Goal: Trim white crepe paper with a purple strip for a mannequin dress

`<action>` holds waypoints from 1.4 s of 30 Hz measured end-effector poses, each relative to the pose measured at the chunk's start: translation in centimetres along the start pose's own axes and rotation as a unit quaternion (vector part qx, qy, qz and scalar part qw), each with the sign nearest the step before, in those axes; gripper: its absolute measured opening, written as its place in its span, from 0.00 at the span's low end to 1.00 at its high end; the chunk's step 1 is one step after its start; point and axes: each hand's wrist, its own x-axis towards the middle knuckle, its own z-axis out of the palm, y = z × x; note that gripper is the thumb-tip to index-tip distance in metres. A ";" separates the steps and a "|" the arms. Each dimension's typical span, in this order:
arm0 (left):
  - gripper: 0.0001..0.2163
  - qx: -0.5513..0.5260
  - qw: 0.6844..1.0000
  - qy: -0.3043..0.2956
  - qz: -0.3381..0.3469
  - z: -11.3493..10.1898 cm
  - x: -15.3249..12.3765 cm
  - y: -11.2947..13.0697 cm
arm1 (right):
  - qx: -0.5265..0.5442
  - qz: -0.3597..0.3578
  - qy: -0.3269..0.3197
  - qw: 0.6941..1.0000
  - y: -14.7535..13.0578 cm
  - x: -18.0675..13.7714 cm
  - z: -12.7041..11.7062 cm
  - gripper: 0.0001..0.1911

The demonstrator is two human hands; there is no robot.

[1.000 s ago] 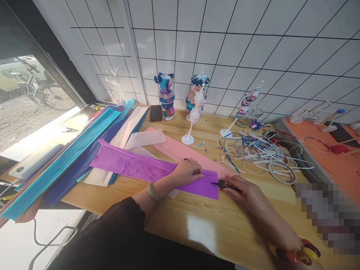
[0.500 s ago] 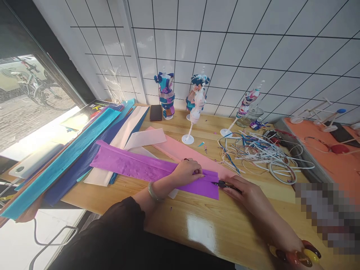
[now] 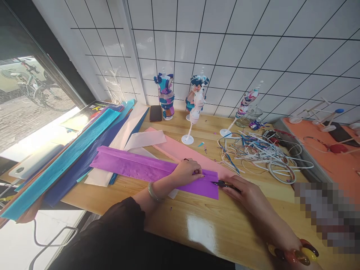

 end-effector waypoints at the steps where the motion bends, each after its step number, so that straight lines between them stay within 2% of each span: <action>1: 0.08 0.000 1.000 0.001 0.001 0.0 0.0 0.0 | -0.005 0.000 -0.001 1.000 0.0 0.0 0.0 0.14; 21: 0.08 -0.016 1.000 0.007 0.026 -0.3 -0.2 0.1 | -0.025 -0.006 0.001 1.000 -0.6 0.0 0.0 0.14; 32: 0.08 -0.024 0.999 0.002 0.048 -0.4 -0.4 0.0 | 0.008 0.064 0.022 0.998 -0.2 -2.0 -1.4 0.19; 37: 0.07 -0.025 0.999 0.007 0.046 -0.3 -0.5 0.0 | 0.038 0.104 0.002 0.994 -0.6 -1.7 -1.0 0.21; 42: 0.07 -0.030 0.999 0.014 0.039 -0.3 -0.4 0.0 | 0.049 0.105 -0.005 0.993 -0.6 -1.0 -0.2 0.20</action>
